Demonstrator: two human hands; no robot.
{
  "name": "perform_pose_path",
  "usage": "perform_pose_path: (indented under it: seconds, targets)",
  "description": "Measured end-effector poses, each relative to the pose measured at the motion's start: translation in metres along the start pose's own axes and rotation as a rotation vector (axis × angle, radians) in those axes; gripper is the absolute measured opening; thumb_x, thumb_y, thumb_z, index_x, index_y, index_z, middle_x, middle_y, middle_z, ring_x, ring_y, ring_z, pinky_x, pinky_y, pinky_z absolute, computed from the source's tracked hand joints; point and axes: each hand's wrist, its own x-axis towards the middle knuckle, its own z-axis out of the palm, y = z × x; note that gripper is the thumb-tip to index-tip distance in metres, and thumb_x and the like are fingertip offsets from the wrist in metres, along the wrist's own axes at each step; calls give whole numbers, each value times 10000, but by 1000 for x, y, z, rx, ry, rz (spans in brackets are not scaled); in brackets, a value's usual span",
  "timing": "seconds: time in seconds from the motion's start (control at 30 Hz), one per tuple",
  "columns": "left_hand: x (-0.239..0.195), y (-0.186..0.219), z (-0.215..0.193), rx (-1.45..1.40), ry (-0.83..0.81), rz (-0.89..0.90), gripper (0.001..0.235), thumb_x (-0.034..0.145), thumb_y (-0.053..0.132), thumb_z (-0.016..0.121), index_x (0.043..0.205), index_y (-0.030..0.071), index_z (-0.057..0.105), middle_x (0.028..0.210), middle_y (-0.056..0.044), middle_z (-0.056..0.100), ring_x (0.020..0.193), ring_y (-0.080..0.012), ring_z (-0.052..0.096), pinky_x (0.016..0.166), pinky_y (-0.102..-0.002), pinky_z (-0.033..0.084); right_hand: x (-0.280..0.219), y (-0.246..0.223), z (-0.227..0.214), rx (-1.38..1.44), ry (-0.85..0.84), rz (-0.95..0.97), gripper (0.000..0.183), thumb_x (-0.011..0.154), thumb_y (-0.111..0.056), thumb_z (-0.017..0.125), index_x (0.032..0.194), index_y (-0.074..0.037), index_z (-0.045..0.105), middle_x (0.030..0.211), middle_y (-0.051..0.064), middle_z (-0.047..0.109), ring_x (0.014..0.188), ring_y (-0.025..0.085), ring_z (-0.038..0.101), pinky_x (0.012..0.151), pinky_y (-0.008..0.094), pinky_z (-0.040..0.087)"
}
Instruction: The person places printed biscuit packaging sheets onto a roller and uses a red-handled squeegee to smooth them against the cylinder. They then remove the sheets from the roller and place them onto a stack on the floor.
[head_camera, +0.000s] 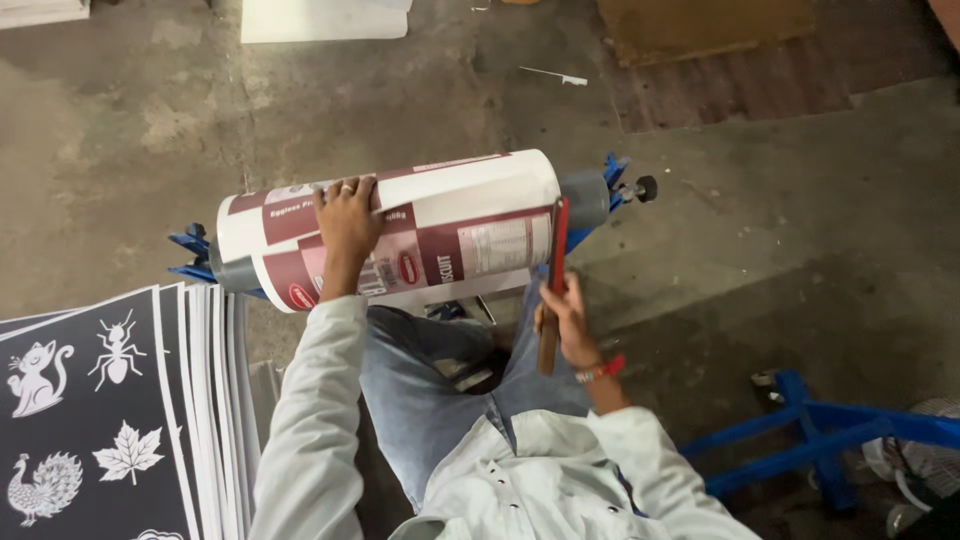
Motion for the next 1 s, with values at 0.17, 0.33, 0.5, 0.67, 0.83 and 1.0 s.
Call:
perform_pose_path:
  seconds: [0.17, 0.33, 0.5, 0.67, 0.83, 1.0]
  targets:
    - [10, -6, -7, -76, -265, -29, 525, 812, 328, 738, 1317, 211, 655, 1302, -92, 686, 1272, -305, 587, 1106, -572, 355, 60, -7, 12, 145, 78, -6, 175, 1055, -278, 530, 1152, -164, 438, 800, 23, 580, 518, 129, 524, 407, 295, 434]
    - [12, 12, 17, 70, -139, 98, 643, 754, 335, 781, 1365, 228, 612, 1354, -79, 630, 1271, -300, 547, 1121, -634, 291, 110, 26, 20, 220, 339, -109, 154, 1022, -283, 512, 1104, -184, 429, 745, 23, 547, 467, 132, 497, 383, 298, 422]
    - [-31, 21, -1, 3, -95, 125, 729, 771, 331, 817, 1440, 168, 576, 1448, -121, 579, 1381, -345, 497, 1131, -633, 310, 70, 95, 121, -109, 216, -262, 325, 1075, -270, 491, 1370, -134, 470, 784, -16, 503, 493, 64, 403, 392, 248, 323]
    - [-30, 33, -29, -69, -176, 121, 752, 715, 315, 839, 1410, 162, 597, 1446, -144, 568, 1349, -358, 489, 1088, -632, 330, 16, 101, 195, -86, -56, 255, 377, 981, -214, 492, 1351, -180, 425, 661, -4, 499, 421, 110, 434, 375, 292, 376]
    - [-34, 32, -38, -59, -218, 85, 644, 757, 246, 807, 1370, 171, 622, 1425, -113, 615, 1350, -328, 528, 1103, -604, 361, 57, 9, 71, -981, -138, -430, 171, 965, -216, 674, 1020, -61, 719, 845, 98, 754, 761, 234, 750, 637, 372, 563]
    - [-23, 35, -37, -92, -238, 121, 657, 762, 284, 803, 1369, 113, 619, 1376, -157, 637, 1321, -383, 540, 1075, -636, 364, 93, -89, -27, -1321, -109, -637, 143, 931, -214, 726, 983, -81, 709, 861, 172, 710, 808, 396, 687, 664, 492, 514]
